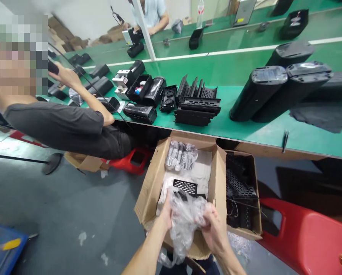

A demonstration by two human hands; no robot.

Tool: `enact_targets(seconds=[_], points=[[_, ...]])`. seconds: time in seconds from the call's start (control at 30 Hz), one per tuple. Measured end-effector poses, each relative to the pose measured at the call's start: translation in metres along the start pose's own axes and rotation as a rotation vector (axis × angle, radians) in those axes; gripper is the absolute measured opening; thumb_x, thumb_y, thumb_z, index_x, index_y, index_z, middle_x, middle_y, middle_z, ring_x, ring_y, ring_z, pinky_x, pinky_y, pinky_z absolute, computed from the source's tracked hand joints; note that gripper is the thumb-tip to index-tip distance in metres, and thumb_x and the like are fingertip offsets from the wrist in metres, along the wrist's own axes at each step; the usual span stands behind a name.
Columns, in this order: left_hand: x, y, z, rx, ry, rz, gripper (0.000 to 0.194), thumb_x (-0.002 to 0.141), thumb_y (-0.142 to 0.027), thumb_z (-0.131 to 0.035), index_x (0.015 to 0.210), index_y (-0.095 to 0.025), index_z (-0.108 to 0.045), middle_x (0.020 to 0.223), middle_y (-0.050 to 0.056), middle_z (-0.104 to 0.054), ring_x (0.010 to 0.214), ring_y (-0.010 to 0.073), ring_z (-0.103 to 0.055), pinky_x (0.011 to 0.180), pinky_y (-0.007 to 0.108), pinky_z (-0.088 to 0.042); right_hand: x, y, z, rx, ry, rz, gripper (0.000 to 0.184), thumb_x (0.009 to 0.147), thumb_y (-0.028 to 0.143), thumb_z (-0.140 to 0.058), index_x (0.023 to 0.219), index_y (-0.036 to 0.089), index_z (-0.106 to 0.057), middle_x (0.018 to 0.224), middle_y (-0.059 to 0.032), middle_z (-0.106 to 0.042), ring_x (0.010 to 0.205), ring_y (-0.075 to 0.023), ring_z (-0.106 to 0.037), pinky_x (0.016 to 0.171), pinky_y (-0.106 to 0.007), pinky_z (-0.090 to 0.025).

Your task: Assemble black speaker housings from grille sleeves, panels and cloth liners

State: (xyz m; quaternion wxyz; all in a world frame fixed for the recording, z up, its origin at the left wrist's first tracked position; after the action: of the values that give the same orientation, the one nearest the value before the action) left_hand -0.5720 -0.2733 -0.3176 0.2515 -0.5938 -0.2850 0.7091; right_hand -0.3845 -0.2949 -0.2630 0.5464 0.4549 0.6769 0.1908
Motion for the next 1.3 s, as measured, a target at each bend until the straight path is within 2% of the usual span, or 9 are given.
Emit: enact_targets(seconds=[0.23, 0.33, 0.43, 0.53, 0.67, 0.87, 1.0, 1.17, 1.3], points=[[-0.043, 0.009, 0.012, 0.157, -0.084, -0.091, 0.046, 0.085, -0.063, -0.061, 0.064, -0.021, -0.058, 0.064, 0.003, -0.058, 0.066, 0.0203, -0.056, 0.067, 0.032, -0.046, -0.054, -0.062, 0.035, -0.062, -0.106, -0.215, 0.039, 0.073, 0.044, -0.068, 0.109, 0.028, -0.067, 0.084, -0.0027, -0.070, 0.065, -0.0222, -0.064, 0.056, -0.033, -0.051], [-0.082, -0.005, 0.021, 0.215, -0.018, -0.188, 0.040, 0.090, -0.055, -0.059, 0.070, -0.021, -0.063, 0.074, 0.003, -0.061, 0.077, 0.0210, -0.057, 0.075, 0.032, -0.046, -0.058, -0.058, 0.065, -0.219, -0.133, -0.237, 0.032, 0.055, 0.034, -0.074, 0.086, 0.028, -0.075, 0.086, -0.0055, -0.072, 0.085, -0.0330, -0.070, 0.073, -0.045, -0.057], [-0.114, -0.016, 0.028, 0.270, 0.078, -0.328, 0.033, 0.094, -0.049, -0.058, 0.080, -0.020, -0.070, 0.087, 0.006, -0.066, 0.088, 0.0236, -0.061, 0.084, 0.033, -0.048, -0.038, -0.031, 0.076, -0.307, -0.156, -0.159, 0.038, 0.054, 0.033, -0.079, 0.091, 0.029, -0.079, 0.118, -0.0081, -0.071, 0.124, -0.0385, -0.060, 0.106, -0.049, -0.048], [-0.130, -0.018, 0.035, 0.270, 0.141, -0.420, 0.030, 0.097, -0.042, -0.056, 0.089, -0.021, -0.075, 0.105, 0.009, -0.069, 0.090, 0.0230, -0.063, 0.085, 0.033, -0.050, 0.003, -0.015, 0.050, -0.284, -0.076, -0.159, 0.039, 0.072, 0.041, -0.081, 0.109, 0.028, -0.076, 0.130, -0.0084, -0.069, 0.132, -0.0335, -0.057, 0.116, -0.046, -0.040], [-0.127, -0.012, 0.043, 0.081, 0.089, -0.320, 0.029, 0.092, -0.046, -0.065, 0.090, -0.020, -0.078, 0.115, 0.009, -0.070, 0.061, 0.0120, -0.051, 0.059, 0.028, -0.044, 0.050, -0.046, -0.004, -0.178, 0.061, -0.413, 0.034, 0.091, 0.040, -0.078, 0.117, 0.019, -0.072, 0.125, -0.0105, -0.070, 0.116, -0.0282, -0.067, 0.100, -0.047, -0.055], [-0.123, -0.009, 0.048, -0.316, -0.100, -0.114, 0.033, 0.079, -0.051, -0.076, 0.085, -0.019, -0.068, 0.093, 0.005, -0.069, 0.056, 0.0090, -0.046, 0.051, 0.023, -0.036, 0.035, -0.117, -0.031, 0.020, 0.152, -0.691, 0.038, 0.102, 0.042, -0.067, 0.131, 0.018, -0.064, 0.128, -0.0099, -0.068, 0.104, -0.0237, -0.070, 0.088, -0.044, -0.061], [-0.115, 0.005, 0.055, -0.247, -0.140, -0.051, 0.028, 0.075, -0.048, -0.066, 0.074, -0.021, -0.060, 0.076, 0.000, -0.059, 0.061, 0.0123, -0.049, 0.056, 0.024, -0.040, 0.028, -0.122, -0.028, 0.024, 0.169, -0.628, 0.037, 0.102, 0.041, -0.067, 0.132, 0.018, -0.064, 0.128, -0.0099, -0.068, 0.105, -0.0238, -0.070, 0.088, -0.044, -0.061], [-0.103, 0.032, 0.071, -0.037, -0.128, 0.051, 0.019, 0.065, -0.036, -0.073, 0.067, -0.019, -0.064, 0.060, -0.003, -0.050, 0.053, 0.0128, -0.042, 0.054, 0.026, -0.034, 0.042, -0.083, -0.012, -0.169, 0.138, -0.383, 0.031, 0.103, 0.041, -0.067, 0.121, 0.016, -0.067, 0.115, -0.0066, -0.070, 0.092, -0.0199, -0.071, 0.080, -0.038, -0.061], [-0.103, 0.018, 0.081, 0.111, -0.199, -0.019, 0.035, 0.068, -0.036, -0.082, 0.098, -0.021, -0.073, 0.096, 0.004, -0.070, 0.088, 0.0222, -0.063, 0.081, 0.031, -0.046, 0.030, -0.043, -0.017, -0.445, 0.127, -0.139, 0.021, 0.093, 0.033, -0.076, 0.083, 0.017, -0.067, 0.080, 0.0019, -0.065, 0.073, -0.0160, -0.062, 0.069, -0.030, -0.051]])
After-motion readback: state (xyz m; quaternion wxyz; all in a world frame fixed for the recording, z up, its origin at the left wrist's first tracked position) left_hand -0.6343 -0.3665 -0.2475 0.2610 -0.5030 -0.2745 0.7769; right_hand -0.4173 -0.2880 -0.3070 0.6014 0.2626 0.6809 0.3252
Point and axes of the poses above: each hand's wrist, its own x-axis towards the middle knuckle, its own z-axis out of the back of the hand, y = z × x, the point moved 5 cm from there along x, towards the middle knuckle
